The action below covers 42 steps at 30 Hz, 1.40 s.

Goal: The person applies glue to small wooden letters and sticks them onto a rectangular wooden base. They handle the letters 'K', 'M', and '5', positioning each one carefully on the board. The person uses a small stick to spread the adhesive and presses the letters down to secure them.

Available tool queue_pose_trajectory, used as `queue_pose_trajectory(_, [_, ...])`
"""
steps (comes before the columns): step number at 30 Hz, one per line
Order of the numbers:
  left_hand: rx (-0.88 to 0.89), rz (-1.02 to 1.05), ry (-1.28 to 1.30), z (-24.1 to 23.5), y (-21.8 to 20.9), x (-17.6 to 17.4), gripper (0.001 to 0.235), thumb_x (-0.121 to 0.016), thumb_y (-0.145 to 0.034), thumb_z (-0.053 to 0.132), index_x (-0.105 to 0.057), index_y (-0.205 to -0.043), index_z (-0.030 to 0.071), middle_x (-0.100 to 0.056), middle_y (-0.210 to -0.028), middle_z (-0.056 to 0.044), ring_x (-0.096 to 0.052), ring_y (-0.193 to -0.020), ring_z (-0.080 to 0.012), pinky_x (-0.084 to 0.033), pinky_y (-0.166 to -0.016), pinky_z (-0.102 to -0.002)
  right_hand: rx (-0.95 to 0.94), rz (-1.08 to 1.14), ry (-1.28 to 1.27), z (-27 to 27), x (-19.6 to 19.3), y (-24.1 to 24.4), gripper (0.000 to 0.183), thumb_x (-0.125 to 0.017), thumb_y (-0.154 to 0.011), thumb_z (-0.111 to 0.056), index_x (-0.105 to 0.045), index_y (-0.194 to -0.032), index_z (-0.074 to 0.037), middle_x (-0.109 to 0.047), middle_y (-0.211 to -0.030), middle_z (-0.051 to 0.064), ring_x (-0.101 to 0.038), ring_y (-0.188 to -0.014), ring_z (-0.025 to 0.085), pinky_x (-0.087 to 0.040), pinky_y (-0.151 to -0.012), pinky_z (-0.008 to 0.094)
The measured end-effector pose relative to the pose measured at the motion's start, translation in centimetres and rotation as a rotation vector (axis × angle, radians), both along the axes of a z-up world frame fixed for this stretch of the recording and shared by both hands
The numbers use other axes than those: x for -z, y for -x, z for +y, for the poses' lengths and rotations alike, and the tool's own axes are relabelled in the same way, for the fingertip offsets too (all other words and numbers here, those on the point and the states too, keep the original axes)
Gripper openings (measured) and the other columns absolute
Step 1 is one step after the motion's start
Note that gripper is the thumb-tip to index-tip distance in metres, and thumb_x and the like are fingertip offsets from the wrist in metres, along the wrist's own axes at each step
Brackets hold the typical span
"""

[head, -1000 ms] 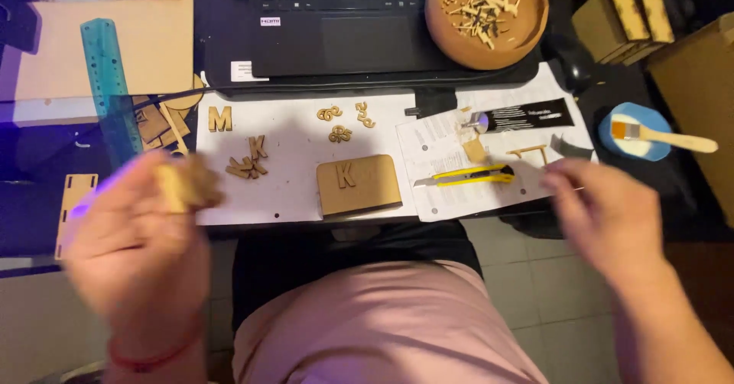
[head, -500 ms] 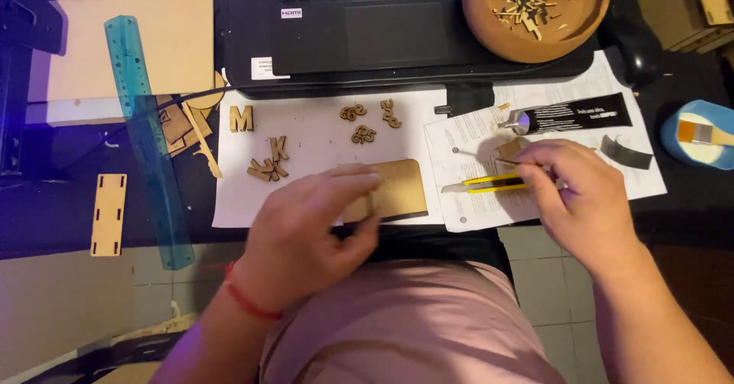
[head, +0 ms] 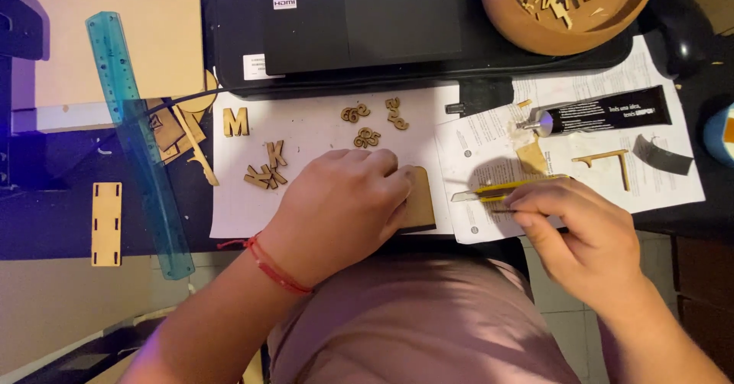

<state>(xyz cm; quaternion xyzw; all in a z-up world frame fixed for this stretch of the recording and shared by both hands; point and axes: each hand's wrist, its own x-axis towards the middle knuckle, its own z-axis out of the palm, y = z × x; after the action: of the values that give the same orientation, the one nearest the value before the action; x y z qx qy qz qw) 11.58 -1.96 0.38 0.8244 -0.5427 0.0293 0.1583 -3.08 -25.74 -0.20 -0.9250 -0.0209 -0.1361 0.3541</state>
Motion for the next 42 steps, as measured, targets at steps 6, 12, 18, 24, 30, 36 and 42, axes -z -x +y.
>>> queue_pose_trajectory(6, [0.012,0.046,-0.002,0.0,-0.5,0.6,0.013,-0.065,-0.088,0.025,-0.062,-0.084,0.013,-0.056,-0.079,-0.006,-0.058,-0.066,-0.0294,-0.047,-0.058,-0.043,-0.163,-0.049,-0.094,1.7,0.8,-0.9,0.012,-0.056,-0.093,-0.014,-0.063,-0.09,-0.005,-0.073,-0.094,0.011,-0.072,-0.088,0.025,-0.056,-0.083,0.035])
queue_pose_trajectory(12, [0.03,0.112,0.043,0.9,-1.3,1.5,0.033,-0.071,-0.09,0.035,-0.062,-0.113,0.013,-0.059,-0.093,-0.005,-0.058,-0.076,-0.027,-0.047,-0.064,-0.041,-0.349,-0.029,-0.135,3.9,2.7,-2.9,0.01,-0.047,-0.098,-0.015,-0.055,-0.096,-0.008,-0.071,-0.113,0.014,-0.07,-0.099,0.034,-0.053,-0.088,0.044])
queue_pose_trajectory(18, [0.047,0.189,0.183,1.8,-1.8,3.2,0.045,-0.072,-0.09,0.039,-0.062,-0.124,0.012,-0.063,-0.104,-0.006,-0.063,-0.09,-0.0278,-0.049,-0.075,-0.041,-0.358,-0.062,-0.035,4.4,4.5,-3.6,0.011,-0.046,-0.096,-0.013,-0.056,-0.095,-0.007,-0.068,-0.117,0.015,-0.065,-0.103,0.036,-0.05,-0.089,0.045])
queue_pose_trajectory(24, [0.007,0.324,0.45,2.5,-1.8,3.4,0.023,-0.064,-0.096,0.026,-0.068,-0.103,0.005,-0.064,-0.098,-0.01,-0.066,-0.087,-0.0283,-0.054,-0.077,-0.04,-0.322,-0.131,-0.024,4.9,5.5,-3.7,0.011,-0.047,-0.095,-0.012,-0.055,-0.088,-0.008,-0.07,-0.112,0.014,-0.066,-0.1,0.034,-0.051,-0.083,0.043])
queue_pose_trajectory(30, [0.034,0.384,0.534,2.2,-2.6,3.5,0.009,-0.067,-0.094,0.012,-0.07,-0.093,0.003,-0.064,-0.097,-0.01,-0.065,-0.086,-0.0289,-0.056,-0.078,-0.041,-0.337,-0.173,-0.065,4.7,6.0,-3.7,0.015,-0.043,-0.098,-0.015,-0.055,-0.091,-0.01,-0.071,-0.11,0.015,-0.068,-0.099,0.033,-0.053,-0.082,0.042])
queue_pose_trajectory(36, [0.048,0.374,0.497,2.4,-2.8,3.8,0.01,-0.065,-0.095,0.013,-0.071,-0.096,0.004,-0.065,-0.099,-0.008,-0.064,-0.088,-0.0282,-0.054,-0.078,-0.041,-0.365,-0.131,-0.065,4.3,6.4,-3.6,0.013,-0.046,-0.097,-0.02,-0.053,-0.091,-0.011,-0.071,-0.112,0.013,-0.069,-0.101,0.032,-0.053,-0.081,0.042])
queue_pose_trajectory(42, [0.073,0.36,0.507,2.7,-2.8,4.3,0.012,-0.067,-0.094,0.013,-0.072,-0.099,0.004,-0.068,-0.103,-0.008,-0.066,-0.093,-0.0274,-0.057,-0.082,-0.041,-0.382,-0.14,-0.041,4.0,6.6,-3.5,0.015,-0.045,-0.096,-0.021,-0.054,-0.088,-0.012,-0.071,-0.111,0.014,-0.068,-0.101,0.031,-0.052,-0.083,0.044])
